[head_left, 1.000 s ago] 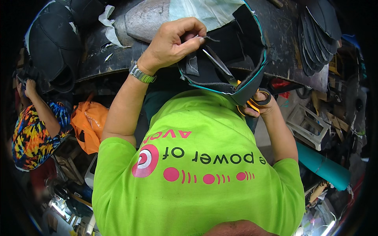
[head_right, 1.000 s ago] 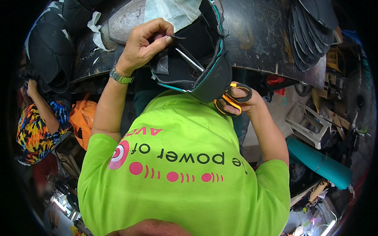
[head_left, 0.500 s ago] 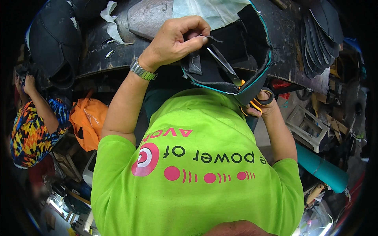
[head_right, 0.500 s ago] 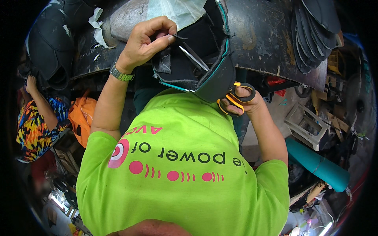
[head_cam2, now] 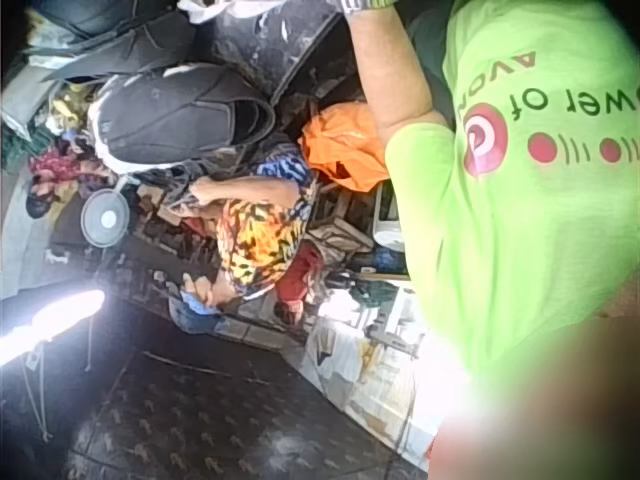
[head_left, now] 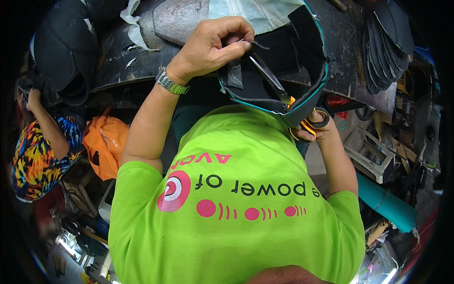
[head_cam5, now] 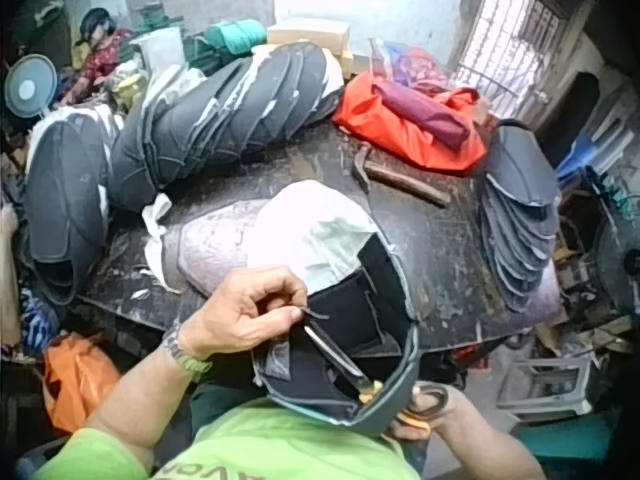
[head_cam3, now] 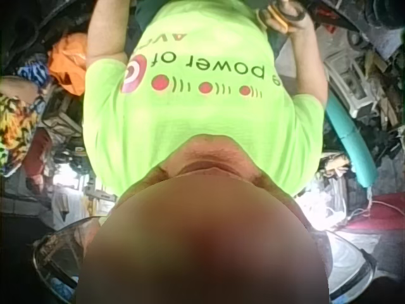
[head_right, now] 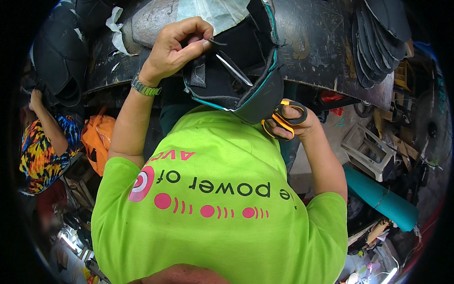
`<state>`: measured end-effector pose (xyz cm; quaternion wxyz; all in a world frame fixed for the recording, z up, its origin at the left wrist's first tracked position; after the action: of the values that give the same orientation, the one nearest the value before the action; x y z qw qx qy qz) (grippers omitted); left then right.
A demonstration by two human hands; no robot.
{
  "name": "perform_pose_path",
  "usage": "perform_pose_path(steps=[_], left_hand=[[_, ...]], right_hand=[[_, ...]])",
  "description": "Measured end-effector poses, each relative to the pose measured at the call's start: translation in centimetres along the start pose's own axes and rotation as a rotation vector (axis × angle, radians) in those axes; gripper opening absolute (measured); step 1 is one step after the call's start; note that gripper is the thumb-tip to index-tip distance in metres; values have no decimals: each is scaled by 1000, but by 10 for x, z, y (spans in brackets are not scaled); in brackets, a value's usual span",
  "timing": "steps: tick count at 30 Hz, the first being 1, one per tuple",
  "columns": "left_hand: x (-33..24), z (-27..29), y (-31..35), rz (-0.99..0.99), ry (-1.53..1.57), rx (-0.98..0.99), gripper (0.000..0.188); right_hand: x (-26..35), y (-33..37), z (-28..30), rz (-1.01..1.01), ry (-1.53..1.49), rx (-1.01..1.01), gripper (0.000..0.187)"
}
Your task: The person uses scissors to trim the edges of a black shoe upper, repeatedly rotating and repositioning the piece to cut along its perimeter. They remove excess material and continue trimming until the edges are shaped, then place the finished piece on a stack of similar parts.
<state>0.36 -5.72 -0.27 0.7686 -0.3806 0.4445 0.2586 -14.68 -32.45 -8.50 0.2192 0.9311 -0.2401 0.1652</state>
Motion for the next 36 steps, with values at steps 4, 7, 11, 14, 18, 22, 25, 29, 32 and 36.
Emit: perform_pose_path(steps=[4, 7, 11, 14, 18, 22, 25, 29, 32, 36], left_hand=[[0, -1, -1, -17, 15, 10, 8], [1, -1, -1, -18, 1, 22, 8], [3, -1, -1, -10, 10, 41, 8], [4, -1, -1, -11, 13, 20, 8], [4, -1, -1, 5, 18, 10, 8], [4, -1, -1, 11, 40, 9, 8], [3, -1, -1, -12, 25, 15, 8], [3, -2, -1, -6, 41, 45, 7], [4, -3, -1, 10, 100, 35, 7], [2, -2, -2, -9, 99, 51, 6]], right_hand=[[0, -1, 0, 12, -17, 14, 57], [-2, -2, 5, 19, -52, -18, 57], [-3, -1, 7, -7, -83, 48, 59], [-2, 4, 8, 29, -46, 35, 59], [-5, 4, 12, 28, -67, -9, 59], [-4, -2, 13, 27, -53, 35, 59], [-2, -4, 14, 49, -37, 11, 57], [-2, -4, 10, 44, -47, 30, 54], [-3, -6, 7, 15, -71, 60, 51], [-1, -7, 0, 12, -72, 43, 50]])
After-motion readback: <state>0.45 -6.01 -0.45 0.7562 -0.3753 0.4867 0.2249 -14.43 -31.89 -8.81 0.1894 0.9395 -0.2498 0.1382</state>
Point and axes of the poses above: each hand's wrist, its own y-axis away from the middle knuckle, its own z-axis out of the back of the hand, x = y × z, the point moved 4 cm from there along -y, towards the middle knuckle, and after that the axes turned 3 degrees about -z, right-handed, at the moved point
